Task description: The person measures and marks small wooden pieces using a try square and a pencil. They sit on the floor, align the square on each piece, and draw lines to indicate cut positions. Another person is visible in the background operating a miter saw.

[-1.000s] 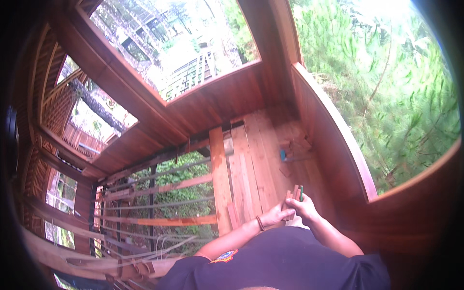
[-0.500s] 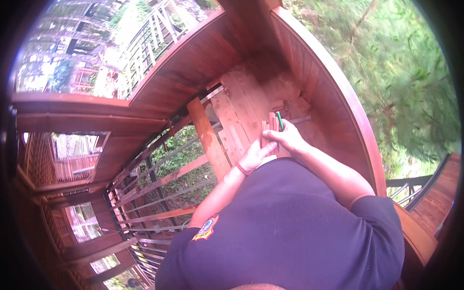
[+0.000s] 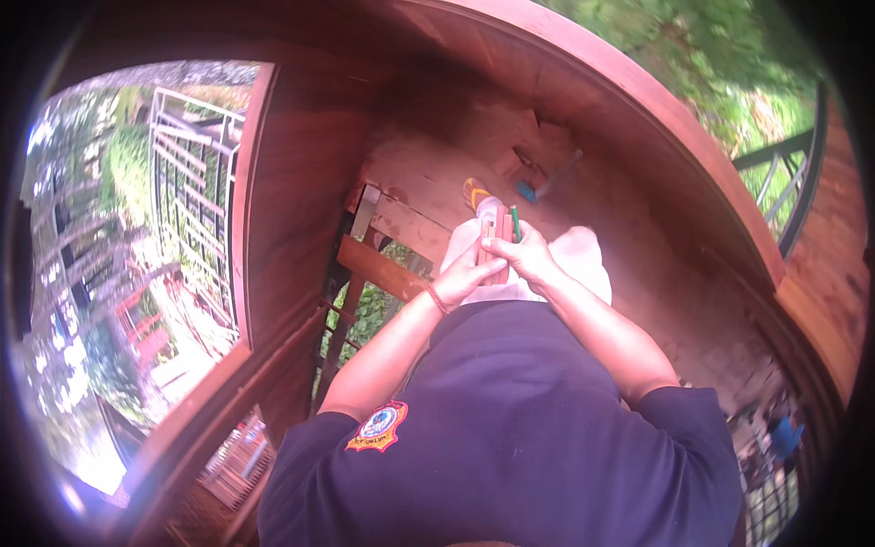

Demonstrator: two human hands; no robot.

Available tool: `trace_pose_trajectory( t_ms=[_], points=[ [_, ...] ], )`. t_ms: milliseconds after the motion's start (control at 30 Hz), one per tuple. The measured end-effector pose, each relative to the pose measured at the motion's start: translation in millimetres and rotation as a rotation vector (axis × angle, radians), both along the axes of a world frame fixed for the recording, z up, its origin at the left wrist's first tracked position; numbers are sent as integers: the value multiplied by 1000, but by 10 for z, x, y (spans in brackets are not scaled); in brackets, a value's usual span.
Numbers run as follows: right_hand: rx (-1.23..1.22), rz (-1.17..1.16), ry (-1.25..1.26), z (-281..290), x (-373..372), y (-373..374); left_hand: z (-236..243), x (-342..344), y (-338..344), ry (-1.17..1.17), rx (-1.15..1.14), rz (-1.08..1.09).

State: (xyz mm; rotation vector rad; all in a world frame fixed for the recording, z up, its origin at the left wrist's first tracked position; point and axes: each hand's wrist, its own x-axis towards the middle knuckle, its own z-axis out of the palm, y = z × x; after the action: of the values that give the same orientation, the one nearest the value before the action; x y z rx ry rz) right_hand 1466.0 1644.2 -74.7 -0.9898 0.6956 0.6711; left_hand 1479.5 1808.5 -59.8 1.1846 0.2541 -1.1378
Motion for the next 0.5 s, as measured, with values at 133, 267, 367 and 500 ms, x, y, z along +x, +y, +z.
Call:
trace_pose_trajectory(
  t_ms=[133,267,367,500],
  points=[
    [-33,-215,116,-195,-35,-8,-256,355,60,225,-58,-217],
    [-60,-375,187,-530,-298,-221,-727,448,-228,354,-165,-398],
    [-57,-523,252,-928,-619,-421,-1504,418,-441,499,56,-444],
    [-101,-501,341,-1787,-1126,-600,-3191,378,-851,99,478,-562]
  ],
)
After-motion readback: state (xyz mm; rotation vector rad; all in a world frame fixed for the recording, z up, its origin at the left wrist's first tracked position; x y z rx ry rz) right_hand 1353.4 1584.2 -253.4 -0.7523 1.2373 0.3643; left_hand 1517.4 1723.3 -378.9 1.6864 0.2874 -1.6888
